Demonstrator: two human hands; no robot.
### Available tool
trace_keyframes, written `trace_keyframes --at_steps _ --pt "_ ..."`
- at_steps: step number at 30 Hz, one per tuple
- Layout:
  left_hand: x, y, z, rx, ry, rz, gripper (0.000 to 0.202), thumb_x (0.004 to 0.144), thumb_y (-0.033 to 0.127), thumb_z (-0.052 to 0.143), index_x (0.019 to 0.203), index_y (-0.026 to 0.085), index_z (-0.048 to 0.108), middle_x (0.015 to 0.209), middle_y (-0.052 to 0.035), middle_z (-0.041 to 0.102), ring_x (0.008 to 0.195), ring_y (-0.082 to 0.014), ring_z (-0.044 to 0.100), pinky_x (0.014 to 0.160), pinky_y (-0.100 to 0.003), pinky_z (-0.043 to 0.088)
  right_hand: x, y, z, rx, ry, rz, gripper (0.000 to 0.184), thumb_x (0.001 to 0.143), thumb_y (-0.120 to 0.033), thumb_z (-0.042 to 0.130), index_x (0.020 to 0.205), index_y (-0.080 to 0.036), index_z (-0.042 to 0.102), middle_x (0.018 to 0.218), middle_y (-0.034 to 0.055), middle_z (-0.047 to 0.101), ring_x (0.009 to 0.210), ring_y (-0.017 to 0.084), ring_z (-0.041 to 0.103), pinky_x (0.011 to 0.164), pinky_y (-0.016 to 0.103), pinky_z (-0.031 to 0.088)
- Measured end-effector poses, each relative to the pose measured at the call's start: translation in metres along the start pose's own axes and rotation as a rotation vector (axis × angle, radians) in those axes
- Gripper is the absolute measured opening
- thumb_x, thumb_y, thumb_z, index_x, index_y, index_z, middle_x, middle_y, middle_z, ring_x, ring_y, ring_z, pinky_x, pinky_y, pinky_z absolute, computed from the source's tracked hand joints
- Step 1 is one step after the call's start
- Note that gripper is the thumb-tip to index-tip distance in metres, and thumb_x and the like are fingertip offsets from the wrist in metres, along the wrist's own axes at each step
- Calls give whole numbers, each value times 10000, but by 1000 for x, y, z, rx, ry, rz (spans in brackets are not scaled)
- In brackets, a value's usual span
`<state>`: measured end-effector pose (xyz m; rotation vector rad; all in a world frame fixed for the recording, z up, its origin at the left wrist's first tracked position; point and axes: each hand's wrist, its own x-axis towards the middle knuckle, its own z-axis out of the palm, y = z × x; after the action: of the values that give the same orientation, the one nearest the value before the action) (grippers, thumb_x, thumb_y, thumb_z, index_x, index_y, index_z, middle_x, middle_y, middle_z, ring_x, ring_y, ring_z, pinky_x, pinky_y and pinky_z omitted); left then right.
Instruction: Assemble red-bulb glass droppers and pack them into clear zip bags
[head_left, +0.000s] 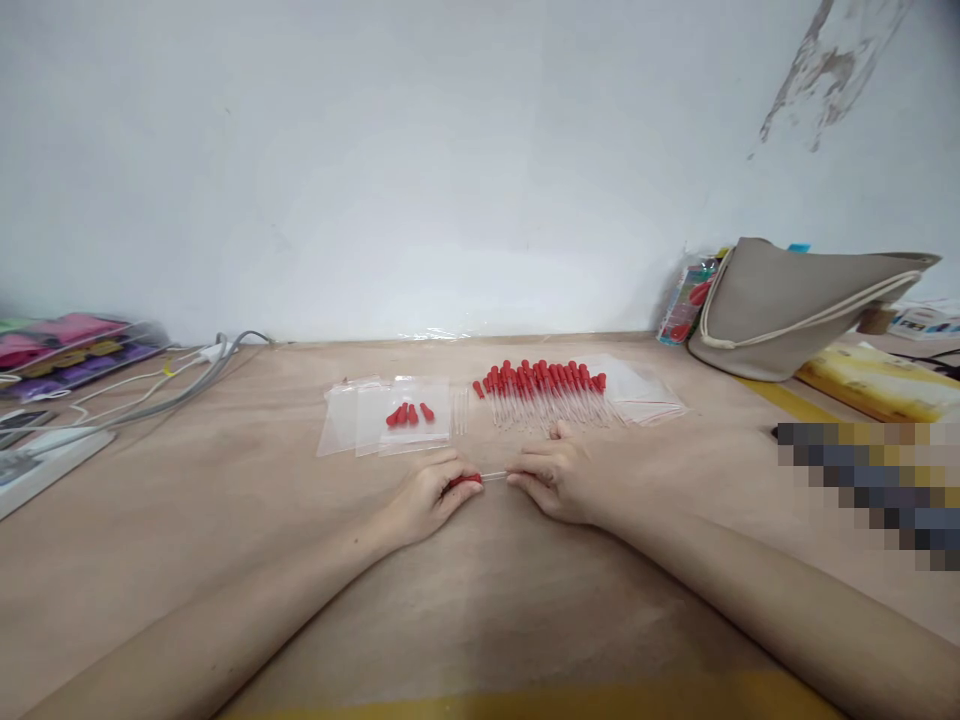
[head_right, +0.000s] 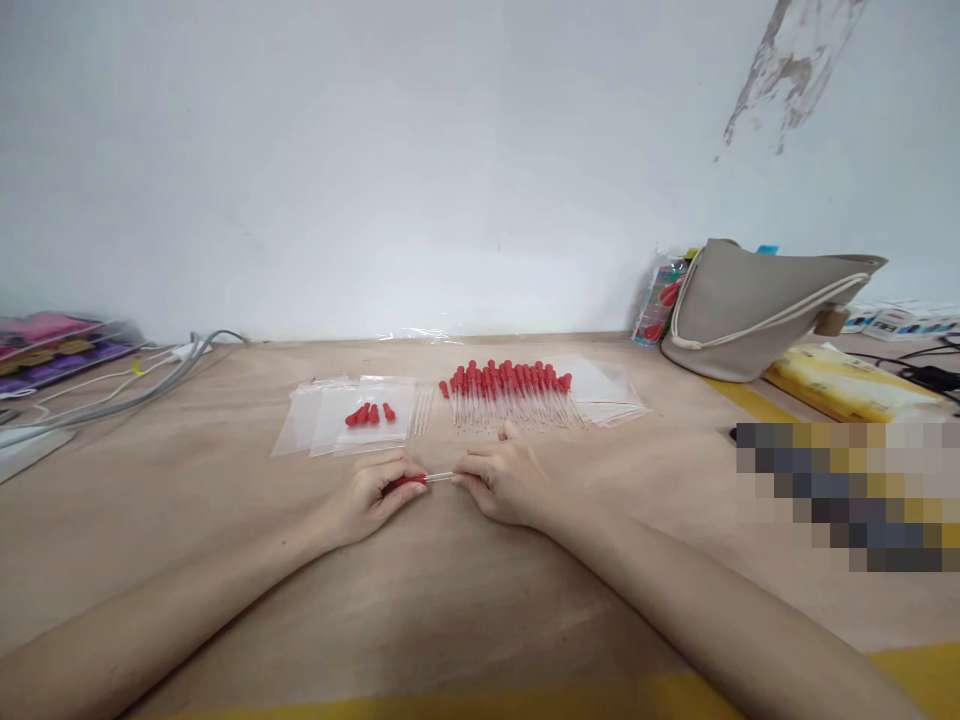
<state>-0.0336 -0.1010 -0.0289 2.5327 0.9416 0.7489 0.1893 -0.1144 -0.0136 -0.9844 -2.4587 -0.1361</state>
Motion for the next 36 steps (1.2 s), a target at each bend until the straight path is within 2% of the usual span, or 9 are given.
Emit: trace_keyframes --at_steps 6,12,22,25,28,30,33,36 --pt "-1 2 0 9 -39 9 204 872 289 446 857 158 602 771 -33 563 710 -137 515 648 -242 400 3 -2 11 63 -8 2 253 852 -255 443 696 -173 624 639 -6 635 538 85 441 687 299 205" --pt "-2 0 1 44 -27 24 209 873 291 437 863 160 600 758 -32 548 694 -139 503 631 -242 394 7 -8 19 105 -77 94 295 862 -264 422 631 -157 572 583 -14 621 488 73 385 701 294 222" --pt "-2 3 -7 42 -23 89 187 871 266 449 908 172 607 780 -35 562 708 -138 524 632 -242 405 10 -15 5 88 -185 116 294 875 -266 382 676 -158 569 663 21 641 554 99 475 736 299 310" --pt "-7 -1 -9 29 -11 69 198 868 264 453 1002 199 583 814 -29 561 724 -136 527 652 -248 416 9 -19 -5 161 -236 143 209 817 -210 430 720 -160 608 671 25 646 551 102 490 646 265 343" --pt "-12 -8 -8 8 70 -47 397 832 280 504 1218 223 428 831 -12 539 642 -112 494 614 -242 422 8 -11 -10 350 -272 287 177 766 -180 460 736 -161 634 652 17 644 540 99 509 524 215 334" --pt "-13 -11 -7 -17 86 -126 462 815 290 520 1248 219 377 832 -4 525 606 -100 471 587 -233 417 9 4 -10 498 -267 442 173 763 -216 476 726 -157 635 645 17 647 524 96 524 493 203 344" --pt "-10 -11 -6 -4 15 -165 275 826 308 494 1078 201 525 752 8 517 602 -103 471 569 -225 399 20 35 -6 571 -147 693 229 771 -314 484 691 -152 625 631 28 648 486 99 535 492 212 375" --pt "-7 -6 -7 24 -33 -142 193 843 298 462 938 193 595 711 5 528 622 -112 485 573 -227 388 41 63 -2 345 58 853 244 735 -362 517 634 -167 624 612 29 638 555 136 568 550 238 394"
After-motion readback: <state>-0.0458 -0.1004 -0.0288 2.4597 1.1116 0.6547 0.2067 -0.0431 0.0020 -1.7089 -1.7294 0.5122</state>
